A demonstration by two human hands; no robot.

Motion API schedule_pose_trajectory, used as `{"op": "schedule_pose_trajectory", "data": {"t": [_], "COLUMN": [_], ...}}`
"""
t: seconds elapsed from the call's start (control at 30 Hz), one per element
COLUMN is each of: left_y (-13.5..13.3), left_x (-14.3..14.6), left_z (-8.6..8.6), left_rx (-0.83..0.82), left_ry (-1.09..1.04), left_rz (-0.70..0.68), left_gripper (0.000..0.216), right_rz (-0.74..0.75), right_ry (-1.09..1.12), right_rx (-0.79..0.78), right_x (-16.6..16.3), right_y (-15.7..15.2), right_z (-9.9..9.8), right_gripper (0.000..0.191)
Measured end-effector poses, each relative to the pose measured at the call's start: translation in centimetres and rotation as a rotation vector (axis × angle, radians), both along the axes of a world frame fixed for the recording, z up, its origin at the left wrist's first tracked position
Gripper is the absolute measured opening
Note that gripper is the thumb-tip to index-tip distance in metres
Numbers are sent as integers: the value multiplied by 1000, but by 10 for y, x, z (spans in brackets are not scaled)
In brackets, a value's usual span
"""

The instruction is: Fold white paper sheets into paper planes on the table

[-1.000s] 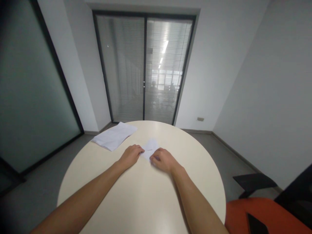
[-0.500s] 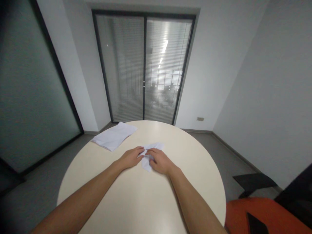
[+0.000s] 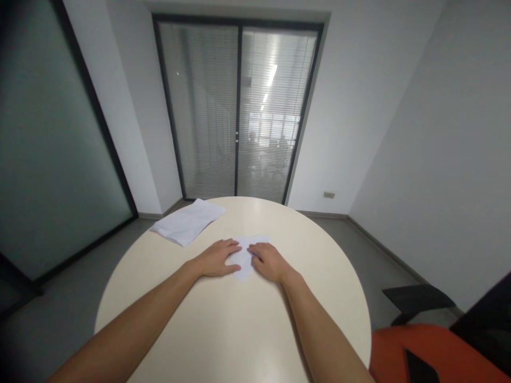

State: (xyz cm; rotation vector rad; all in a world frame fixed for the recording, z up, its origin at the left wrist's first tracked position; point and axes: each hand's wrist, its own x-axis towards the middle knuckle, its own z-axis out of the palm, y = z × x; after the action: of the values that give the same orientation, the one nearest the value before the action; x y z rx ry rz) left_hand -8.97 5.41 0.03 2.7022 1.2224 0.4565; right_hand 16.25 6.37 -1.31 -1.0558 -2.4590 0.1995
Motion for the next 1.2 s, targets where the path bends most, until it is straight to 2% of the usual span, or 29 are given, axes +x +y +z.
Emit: {"op": "schedule_pose_trajectory", "data": {"t": [0.2,0.33,0.5,0.73,1.2], "left_y": [6,10,6,0,0], "left_x": [-2,-5,-4,-2,-1], "left_z": [-3,0,5,7,9], "left_rx": [44,88,63,67,42], "left_ry": [2,-43,-53,-22,-29], "left_rz": [29,55,74,-53,-1], "left_gripper": [49,43,34,45,39], "right_rz": [20,37,11,-14,-1], "right_ry": [-17,-32,-22,34,101], "right_rx": [16,-16,-73,-119,-154], "right_x": [-1,-1,-2,-3,-3], "right_y": [-6,-11,-14,-16,-13], "right_z": [13,18,22,22,19], "right_gripper": [41,42,45,43,31]}}
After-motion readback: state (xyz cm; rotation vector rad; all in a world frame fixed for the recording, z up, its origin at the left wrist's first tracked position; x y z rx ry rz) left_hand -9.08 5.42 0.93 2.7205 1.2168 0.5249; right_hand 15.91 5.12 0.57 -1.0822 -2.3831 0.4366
